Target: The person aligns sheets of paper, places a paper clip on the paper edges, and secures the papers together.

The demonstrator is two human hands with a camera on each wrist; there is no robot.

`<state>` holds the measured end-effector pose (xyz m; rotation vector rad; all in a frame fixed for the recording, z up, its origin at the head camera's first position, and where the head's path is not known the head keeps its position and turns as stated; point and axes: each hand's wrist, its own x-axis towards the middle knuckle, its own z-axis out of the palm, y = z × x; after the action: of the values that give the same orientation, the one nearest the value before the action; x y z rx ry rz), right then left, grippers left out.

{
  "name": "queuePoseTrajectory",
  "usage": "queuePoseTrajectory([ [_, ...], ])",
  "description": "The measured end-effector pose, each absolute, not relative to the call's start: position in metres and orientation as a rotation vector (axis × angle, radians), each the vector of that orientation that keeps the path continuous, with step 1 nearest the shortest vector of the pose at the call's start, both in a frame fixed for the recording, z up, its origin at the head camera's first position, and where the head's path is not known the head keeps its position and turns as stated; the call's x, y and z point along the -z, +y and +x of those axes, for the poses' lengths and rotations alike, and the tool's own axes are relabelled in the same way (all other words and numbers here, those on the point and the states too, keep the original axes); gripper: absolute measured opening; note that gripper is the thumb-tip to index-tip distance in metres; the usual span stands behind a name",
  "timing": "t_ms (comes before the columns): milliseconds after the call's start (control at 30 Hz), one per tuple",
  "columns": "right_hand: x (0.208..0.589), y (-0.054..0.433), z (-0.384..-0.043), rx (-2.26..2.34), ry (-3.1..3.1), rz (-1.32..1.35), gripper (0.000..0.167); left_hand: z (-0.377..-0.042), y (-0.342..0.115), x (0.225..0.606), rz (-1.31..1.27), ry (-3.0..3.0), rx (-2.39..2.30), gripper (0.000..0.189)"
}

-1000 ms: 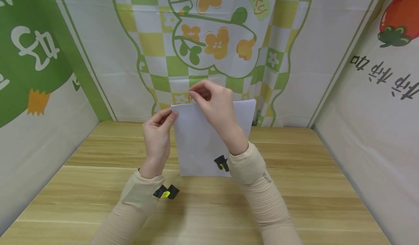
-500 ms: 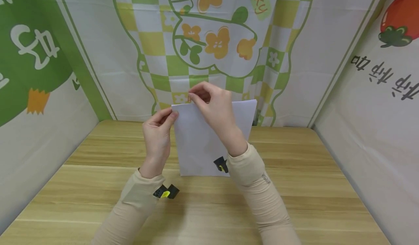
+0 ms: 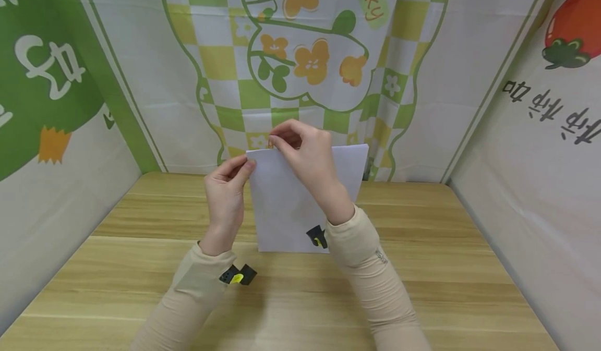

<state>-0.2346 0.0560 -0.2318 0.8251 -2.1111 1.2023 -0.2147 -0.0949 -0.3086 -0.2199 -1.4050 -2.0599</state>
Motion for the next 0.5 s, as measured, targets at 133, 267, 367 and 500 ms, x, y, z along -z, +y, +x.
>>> queuePoseTrajectory([
  [133,0.2331,0.0565,-0.2355,-1.214,-2.108,0.836,0.011,-0.2154,-0.095,0.3092,-0.221,-1.407,2.063,0.026],
  [267,0.2336,0.0568,-0.236,-1.218,-2.103,0.845,0.011,-0.2155,-0.0951,0.3094,-0.227,-1.41,2.064,0.025],
  [367,0.2334,0.0569,-0.2355,-1.22,-2.105,0.849,0.011,-0.2157,-0.0954,0.3097,-0.232,-1.412,2.069,0.023],
  [500,0.2343,0.0574,-0.2358,-1.233,-2.111,0.858,0.01,-0.2165,-0.0956,0.3106,-0.224,-1.412,2.079,0.023],
])
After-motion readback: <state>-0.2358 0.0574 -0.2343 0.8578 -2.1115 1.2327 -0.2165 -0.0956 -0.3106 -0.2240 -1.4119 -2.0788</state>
